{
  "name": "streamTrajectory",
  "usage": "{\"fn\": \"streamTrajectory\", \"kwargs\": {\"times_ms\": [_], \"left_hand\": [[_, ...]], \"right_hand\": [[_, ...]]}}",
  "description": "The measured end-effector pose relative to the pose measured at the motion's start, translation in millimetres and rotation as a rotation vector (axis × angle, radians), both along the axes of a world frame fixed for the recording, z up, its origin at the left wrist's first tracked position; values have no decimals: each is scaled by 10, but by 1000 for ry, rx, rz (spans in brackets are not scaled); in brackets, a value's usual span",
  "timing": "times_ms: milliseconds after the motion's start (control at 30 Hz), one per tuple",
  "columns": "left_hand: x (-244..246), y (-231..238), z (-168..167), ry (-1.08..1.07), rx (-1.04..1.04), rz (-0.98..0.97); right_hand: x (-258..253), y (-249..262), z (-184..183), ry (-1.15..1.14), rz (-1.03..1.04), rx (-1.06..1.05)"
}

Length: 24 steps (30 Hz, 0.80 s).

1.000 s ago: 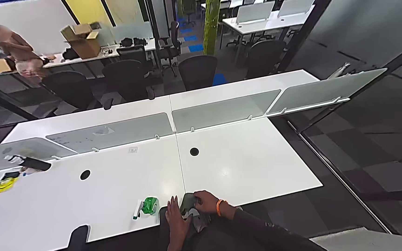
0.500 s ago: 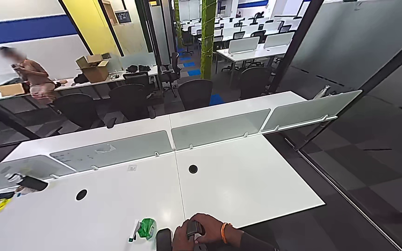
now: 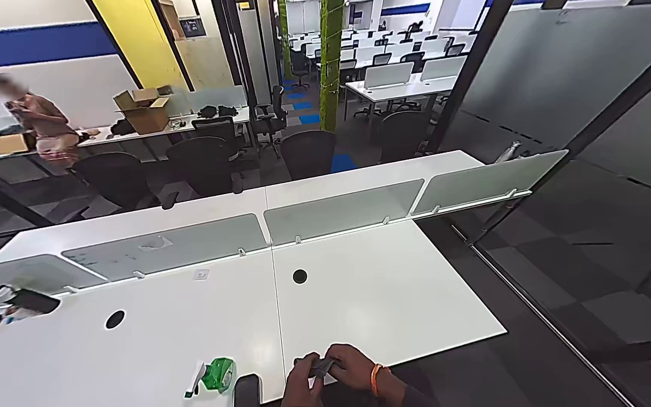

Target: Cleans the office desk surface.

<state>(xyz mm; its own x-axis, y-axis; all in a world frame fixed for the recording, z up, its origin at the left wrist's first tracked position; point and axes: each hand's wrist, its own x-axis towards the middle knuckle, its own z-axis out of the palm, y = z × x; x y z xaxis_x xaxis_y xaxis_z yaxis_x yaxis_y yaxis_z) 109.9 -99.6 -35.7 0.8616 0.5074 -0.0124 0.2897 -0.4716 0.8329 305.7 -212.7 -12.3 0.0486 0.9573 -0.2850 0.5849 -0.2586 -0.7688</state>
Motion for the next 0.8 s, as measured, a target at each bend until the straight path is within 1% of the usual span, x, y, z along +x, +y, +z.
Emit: {"fn": "streamTrajectory", "kwargs": {"times_ms": [167, 300, 400, 533, 600, 667, 800], "left_hand": [[419, -286, 123, 32, 45, -35], [848, -671, 227, 63, 70, -64], [1191, -971, 274, 27, 117, -117], [1541, -1286, 219, 3, 183, -107], [1666, -1387, 235, 16, 190, -79], [1756, -1465, 256, 5, 196, -46], [1829, -1549, 248, -12, 172, -11]], "right_hand": [[373, -364, 31, 11, -20, 2], [794, -783, 105, 30, 5, 40], [1120, -1162, 42, 32, -56, 74], [1531, -1647, -100, -103, -27, -35], [1687, -1859, -141, -115, -46, -86], [1822, -2014, -158, -97, -66, -89], [1961, -2166, -142, -36, -84, -4]]}}
